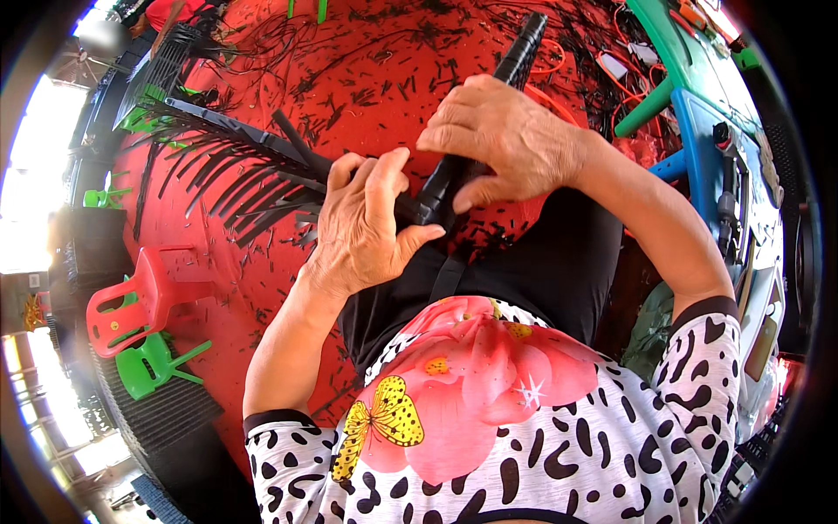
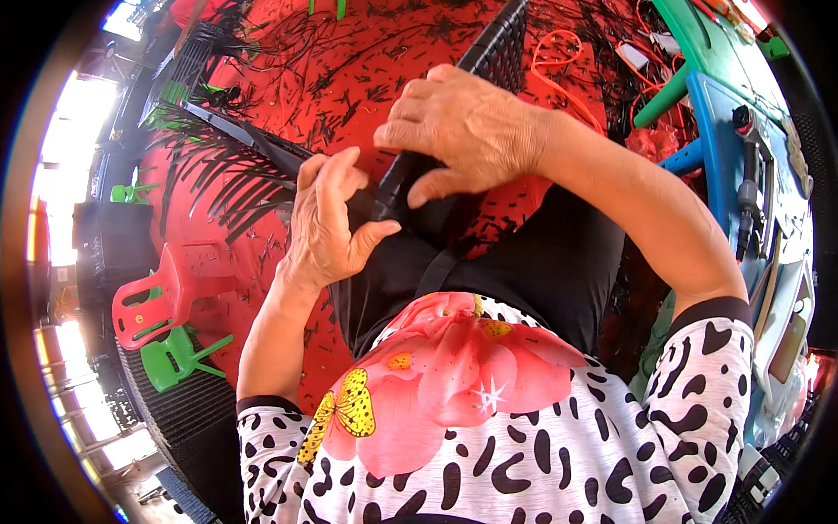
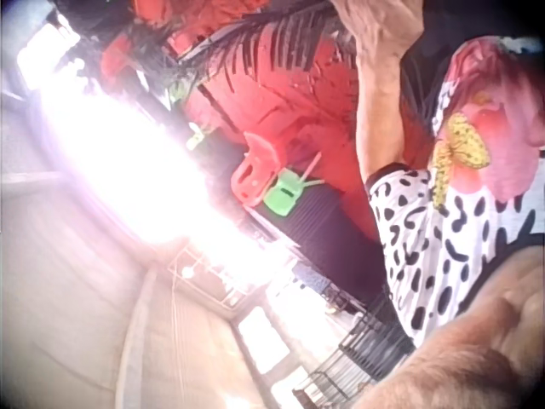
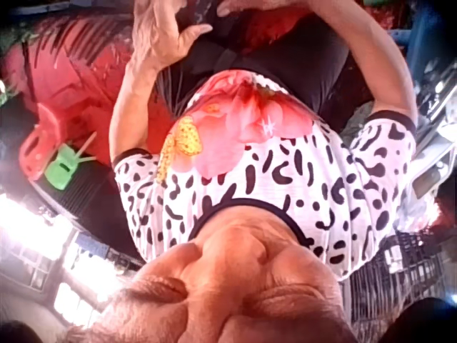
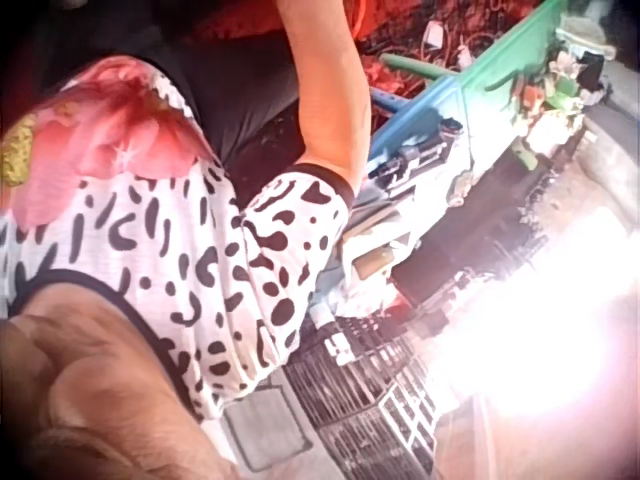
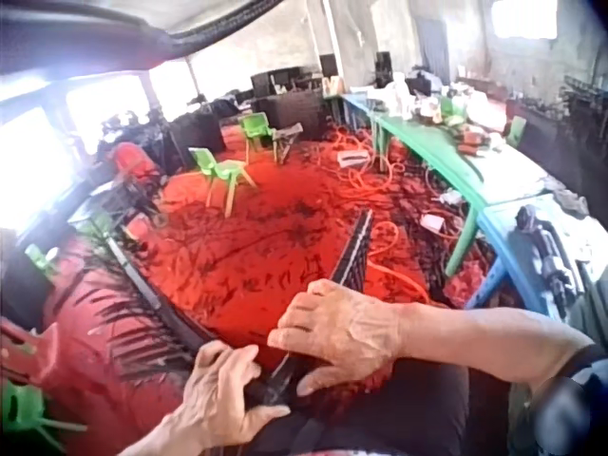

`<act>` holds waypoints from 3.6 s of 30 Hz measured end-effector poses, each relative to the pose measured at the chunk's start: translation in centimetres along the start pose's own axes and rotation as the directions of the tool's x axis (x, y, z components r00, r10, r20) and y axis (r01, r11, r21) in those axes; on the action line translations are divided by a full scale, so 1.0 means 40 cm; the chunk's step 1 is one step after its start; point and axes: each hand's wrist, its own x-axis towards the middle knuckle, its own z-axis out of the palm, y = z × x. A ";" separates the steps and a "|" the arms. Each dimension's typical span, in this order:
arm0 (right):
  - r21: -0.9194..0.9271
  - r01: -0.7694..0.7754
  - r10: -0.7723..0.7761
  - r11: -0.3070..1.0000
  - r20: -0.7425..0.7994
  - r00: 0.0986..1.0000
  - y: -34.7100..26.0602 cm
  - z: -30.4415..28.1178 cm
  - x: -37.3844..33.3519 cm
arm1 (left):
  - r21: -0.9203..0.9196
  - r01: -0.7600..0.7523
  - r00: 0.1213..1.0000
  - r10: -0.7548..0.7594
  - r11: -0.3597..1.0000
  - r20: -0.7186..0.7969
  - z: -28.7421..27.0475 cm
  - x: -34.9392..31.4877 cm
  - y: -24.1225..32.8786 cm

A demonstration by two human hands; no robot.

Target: The person sits on a red floor and assembles a black plastic object by hand. They insert multiple black plastic strips into a grid-like frame, aligning them carefully. The person uses a staple gun to secure the strips to the frame and uses pliers to trim excess material.

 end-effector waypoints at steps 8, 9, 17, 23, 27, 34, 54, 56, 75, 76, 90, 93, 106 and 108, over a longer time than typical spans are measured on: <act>0.287 -0.012 -0.063 0.958 0.251 0.966 -0.067 0.008 0.072 | -0.034 -0.042 0.997 0.040 0.999 -0.066 -0.009 -0.053 -0.011; 0.290 -0.011 -0.060 0.957 0.233 0.971 -0.072 0.012 0.072 | -0.045 -0.036 0.996 0.033 0.998 -0.079 -0.007 -0.059 -0.011; 0.142 -0.041 0.033 0.989 0.062 0.998 -0.138 0.045 0.078 | -0.043 -0.069 0.995 0.065 0.997 -0.074 0.001 -0.069 -0.018; 0.063 -0.037 0.040 0.997 -0.051 0.998 -0.147 0.080 0.070 | -0.004 -0.090 0.996 0.089 0.996 -0.028 0.003 -0.073 -0.024; 0.142 -0.029 0.041 0.989 -0.085 0.996 -0.151 0.085 0.061 | 0.035 -0.092 0.988 0.096 0.995 -0.122 0.017 -0.069 -0.012; 0.160 -0.014 0.033 0.987 -0.114 0.993 -0.115 0.076 0.037 | -0.006 -0.022 0.999 0.023 1.000 0.050 -0.004 -0.046 -0.005; 0.057 -0.027 0.038 0.998 -0.202 0.979 -0.061 0.074 0.007 | -0.188 0.050 0.985 -0.018 0.981 0.170 -0.040 0.034 -0.029; 0.065 -0.034 0.047 0.997 -0.209 0.977 -0.061 0.075 0.006 | -0.187 0.026 0.989 0.002 0.982 0.149 -0.037 0.038 -0.032; 0.126 -0.058 0.084 0.990 -0.220 0.972 -0.039 0.061 0.010 | -0.124 0.010 0.996 0.001 0.992 0.088 -0.006 0.048 -0.055; 0.124 -0.074 0.097 0.990 -0.189 0.977 -0.041 0.061 0.008 | -0.120 0.013 0.995 -0.001 0.993 0.104 -0.006 0.049 -0.055; 0.260 -0.106 0.100 0.960 0.035 0.994 -0.042 0.004 0.018 | 0.016 0.103 0.990 -0.101 0.995 -0.095 -0.033 0.001 0.036; 0.275 -0.086 0.084 0.958 0.018 0.996 -0.043 -0.001 0.005 | 0.207 0.070 0.983 -0.031 0.976 -0.182 -0.078 -0.101 0.116; 0.043 -0.446 0.419 0.894 0.273 0.866 -0.071 0.011 0.046 | 0.244 0.780 0.622 -0.760 0.577 -0.189 0.018 -0.613 0.027; -0.020 -0.541 0.527 0.841 0.259 0.809 -0.064 0.026 0.013 | 0.190 0.757 0.653 -0.724 0.625 -0.222 0.059 -0.594 0.014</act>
